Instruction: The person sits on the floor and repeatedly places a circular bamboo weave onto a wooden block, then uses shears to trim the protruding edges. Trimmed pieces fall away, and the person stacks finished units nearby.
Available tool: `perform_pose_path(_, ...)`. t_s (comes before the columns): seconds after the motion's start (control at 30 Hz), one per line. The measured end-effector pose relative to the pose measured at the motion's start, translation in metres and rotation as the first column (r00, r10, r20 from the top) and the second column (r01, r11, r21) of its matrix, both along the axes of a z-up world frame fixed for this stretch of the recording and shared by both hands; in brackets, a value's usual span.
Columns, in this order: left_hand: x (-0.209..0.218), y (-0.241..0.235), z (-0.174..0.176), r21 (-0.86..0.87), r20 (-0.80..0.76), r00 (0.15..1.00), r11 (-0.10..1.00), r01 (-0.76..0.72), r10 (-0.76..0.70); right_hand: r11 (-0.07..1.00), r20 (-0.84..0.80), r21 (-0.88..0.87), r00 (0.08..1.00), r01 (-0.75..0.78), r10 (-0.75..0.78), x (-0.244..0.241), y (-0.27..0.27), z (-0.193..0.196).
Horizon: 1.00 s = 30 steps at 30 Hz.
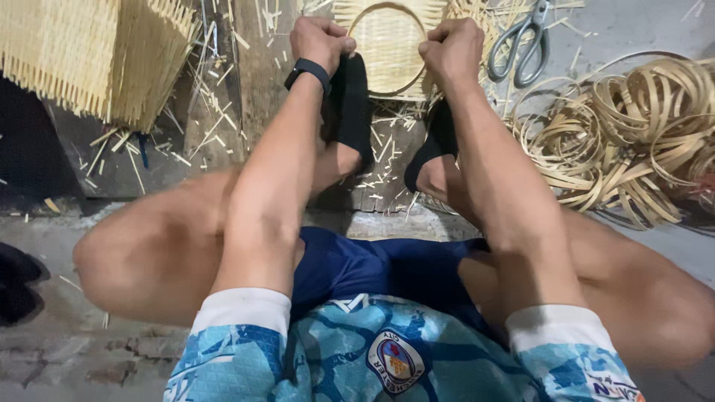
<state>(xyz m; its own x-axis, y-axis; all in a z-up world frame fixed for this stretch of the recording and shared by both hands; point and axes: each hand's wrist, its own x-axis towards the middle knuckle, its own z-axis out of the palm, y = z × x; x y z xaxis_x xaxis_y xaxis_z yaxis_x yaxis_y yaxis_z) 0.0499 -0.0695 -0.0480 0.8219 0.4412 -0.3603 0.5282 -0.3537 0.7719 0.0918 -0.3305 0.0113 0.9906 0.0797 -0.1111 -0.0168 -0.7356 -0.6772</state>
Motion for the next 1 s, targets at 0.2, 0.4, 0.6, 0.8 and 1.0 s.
perform_pose_path(0.2,0.006,0.002,0.013,-0.065,-0.038,0.999,0.998,-0.005,0.003,0.99,-0.173,0.105,0.982,0.097,-0.078,0.011,-0.002,0.001)
perform_pose_path(0.4,-0.007,-0.003,0.016,-0.231,-0.069,0.997,0.971,-0.059,0.044,0.927,-0.354,0.342,0.935,0.153,-0.024,-0.001,-0.02,-0.026)
perform_pose_path(0.6,0.002,0.008,0.028,-0.137,-0.112,0.992,0.99,0.039,-0.054,0.971,-0.353,0.235,0.928,-0.038,0.122,0.03,-0.032,-0.032)
perform_pose_path(0.8,0.024,-0.009,0.031,0.377,0.311,0.837,0.867,0.326,-0.45,0.993,-0.309,-0.116,0.95,0.006,-0.042,0.004,0.007,0.035)
perform_pose_path(1.0,0.046,-0.044,-0.004,0.226,0.417,0.787,0.89,0.395,-0.455,0.704,-0.814,0.263,0.544,0.659,-0.205,-0.09,0.075,0.019)
